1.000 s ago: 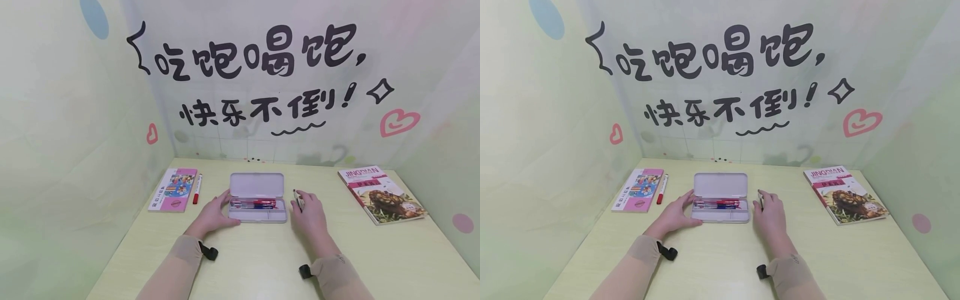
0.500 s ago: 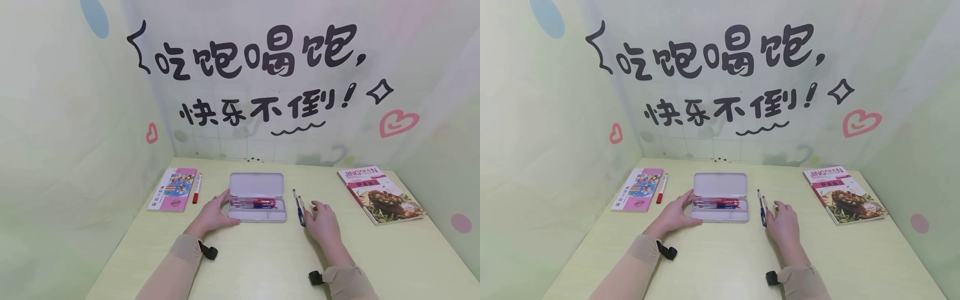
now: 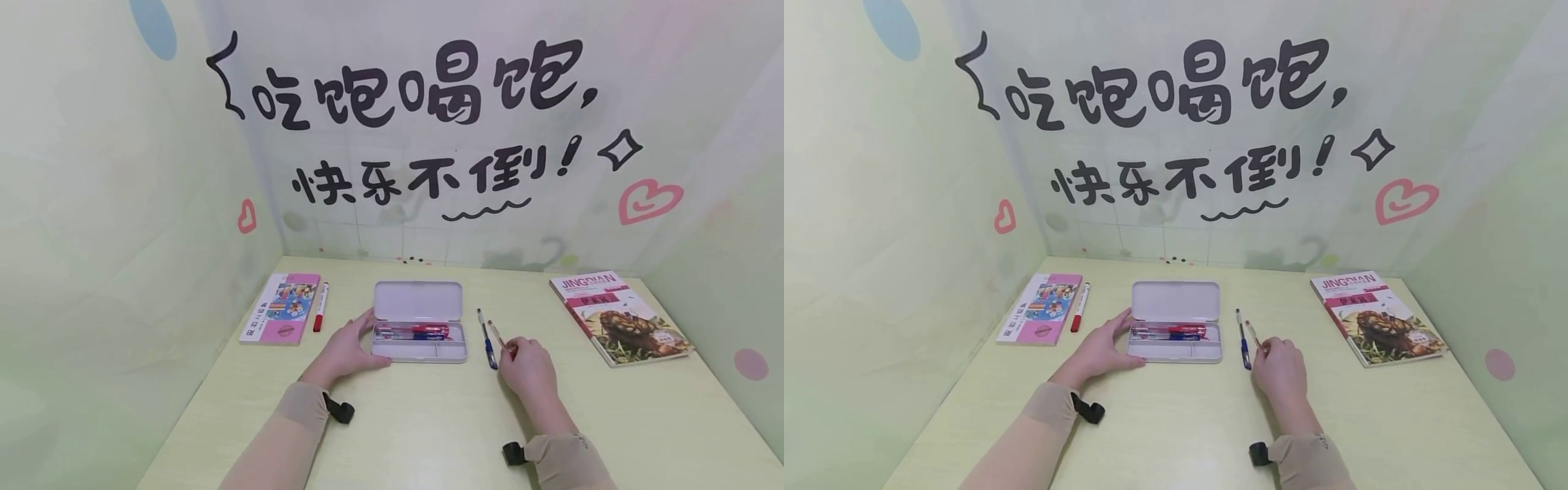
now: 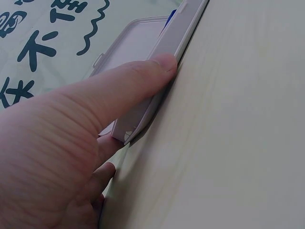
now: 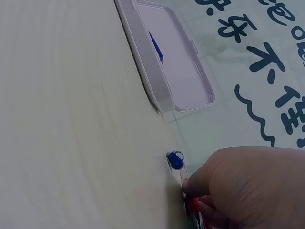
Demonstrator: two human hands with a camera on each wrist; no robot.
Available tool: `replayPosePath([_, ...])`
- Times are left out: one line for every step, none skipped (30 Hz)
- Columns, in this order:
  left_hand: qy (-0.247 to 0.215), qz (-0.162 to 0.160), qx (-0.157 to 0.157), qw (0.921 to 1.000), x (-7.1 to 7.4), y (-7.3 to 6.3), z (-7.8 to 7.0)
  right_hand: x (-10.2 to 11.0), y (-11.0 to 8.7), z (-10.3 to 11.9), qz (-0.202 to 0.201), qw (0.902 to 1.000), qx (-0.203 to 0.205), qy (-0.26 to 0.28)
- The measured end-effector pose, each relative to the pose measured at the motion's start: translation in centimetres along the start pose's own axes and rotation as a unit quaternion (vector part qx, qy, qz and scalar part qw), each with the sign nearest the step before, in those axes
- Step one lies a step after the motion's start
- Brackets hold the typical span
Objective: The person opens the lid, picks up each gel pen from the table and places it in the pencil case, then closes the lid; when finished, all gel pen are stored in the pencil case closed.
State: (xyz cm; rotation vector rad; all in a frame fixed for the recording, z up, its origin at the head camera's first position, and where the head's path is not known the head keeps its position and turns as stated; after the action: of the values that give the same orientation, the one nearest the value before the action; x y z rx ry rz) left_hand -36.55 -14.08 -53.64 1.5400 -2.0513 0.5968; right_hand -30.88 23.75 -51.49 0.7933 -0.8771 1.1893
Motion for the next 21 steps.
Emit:
replayPosePath([0.0,0.0,0.0,1.0,0.01,0.0,0.01,0.03,0.0,-0.05,-0.001,1.0,-0.002,0.001])
replayPosePath([0.0,0.001,0.001,1.0,0.01,-0.03,-0.01,0.06,0.0,-0.08,-0.002,1.0,-0.002,0.002])
replayPosePath([0.0,0.001,0.002,1.0,0.02,-0.04,-0.02,0.09,-0.02,-0.1,-0.004,1.0,-0.003,0.003])
replayPosePath([0.0,0.001,0.002,1.0,0.03,-0.05,-0.04,0.1,-0.02,-0.14,-0.004,1.0,-0.004,0.004])
replayPosePath([0.0,0.001,0.003,1.0,0.03,-0.07,-0.06,0.11,-0.01,-0.16,-0.005,1.0,-0.005,0.004])
replayPosePath([0.0,0.001,0.003,1.0,0.04,-0.09,-0.08,0.11,0.0,-0.17,-0.005,1.0,-0.005,0.005])
replayPosePath([0.001,0.001,0.004,1.0,0.03,-0.1,-0.1,0.11,0.0,-0.18,-0.004,1.0,-0.005,0.005])
replayPosePath([0.002,0.001,0.005,1.0,0.04,-0.11,-0.11,0.11,0.0,-0.18,-0.004,1.0,-0.006,0.005])
replayPosePath([0.002,0.001,0.005,1.0,0.04,-0.11,-0.14,0.1,0.0,-0.17,-0.004,1.0,-0.007,0.006])
replayPosePath([0.003,0.001,0.004,1.0,0.04,-0.11,-0.15,0.09,0.02,-0.19,-0.003,0.9999,-0.008,0.006])
replayPosePath([0.003,0.0,0.004,1.0,0.04,-0.11,-0.16,0.09,0.03,-0.2,-0.003,0.9999,-0.008,0.006])
replayPosePath([0.004,0.001,0.003,1.0,0.03,-0.1,-0.17,0.09,0.03,-0.19,-0.003,0.9999,-0.009,0.006])
replayPosePath([0.005,0.001,0.002,1.0,0.02,-0.1,-0.16,0.11,0.03,-0.2,-0.004,0.9999,-0.01,0.006])
replayPosePath([0.005,0.002,0.001,1.0,0.02,-0.09,-0.16,0.12,0.03,-0.22,-0.004,0.9999,-0.011,0.006])
replayPosePath([0.005,0.002,0.0,1.0,0.02,-0.08,-0.19,0.12,0.06,-0.21,-0.004,0.9999,-0.011,0.006])
replayPosePath([0.006,0.002,-0.001,1.0,0.01,-0.08,-0.2,0.14,0.07,-0.24,-0.005,0.9999,-0.012,0.006])
replayPosePath([0.006,0.003,-0.002,1.0,0.01,-0.06,-0.19,0.15,0.09,-0.26,-0.005,0.9999,-0.011,0.007])
replayPosePath([0.006,0.003,-0.003,1.0,0.0,-0.05,-0.2,0.14,0.11,-0.29,-0.005,0.9999,-0.012,0.007])
replayPosePath([0.006,0.003,-0.003,1.0,0.0,-0.04,-0.18,0.16,0.11,-0.31,-0.005,0.9999,-0.011,0.008])
replayPosePath([0.006,0.003,-0.003,1.0,0.0,-0.03,-0.17,0.18,0.11,-0.31,-0.005,0.9999,-0.011,0.009])
replayPosePath([0.005,0.003,-0.003,1.0,-0.01,-0.01,-0.18,0.2,0.11,-0.31,-0.005,0.9999,-0.01,0.01])
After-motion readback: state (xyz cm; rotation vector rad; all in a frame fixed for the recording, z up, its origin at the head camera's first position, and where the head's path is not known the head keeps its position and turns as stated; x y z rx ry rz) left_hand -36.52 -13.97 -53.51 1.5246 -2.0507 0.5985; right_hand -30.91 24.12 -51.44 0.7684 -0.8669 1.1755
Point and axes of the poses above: each hand's wrist, its own y-axis towards the middle knuckle, its own x-axis out of the back of the hand, z = x × y, the point moved 9 cm from there along y, towards the middle knuckle, and after that the axes turned 5 degrees about -y, right-handed, at the moved point
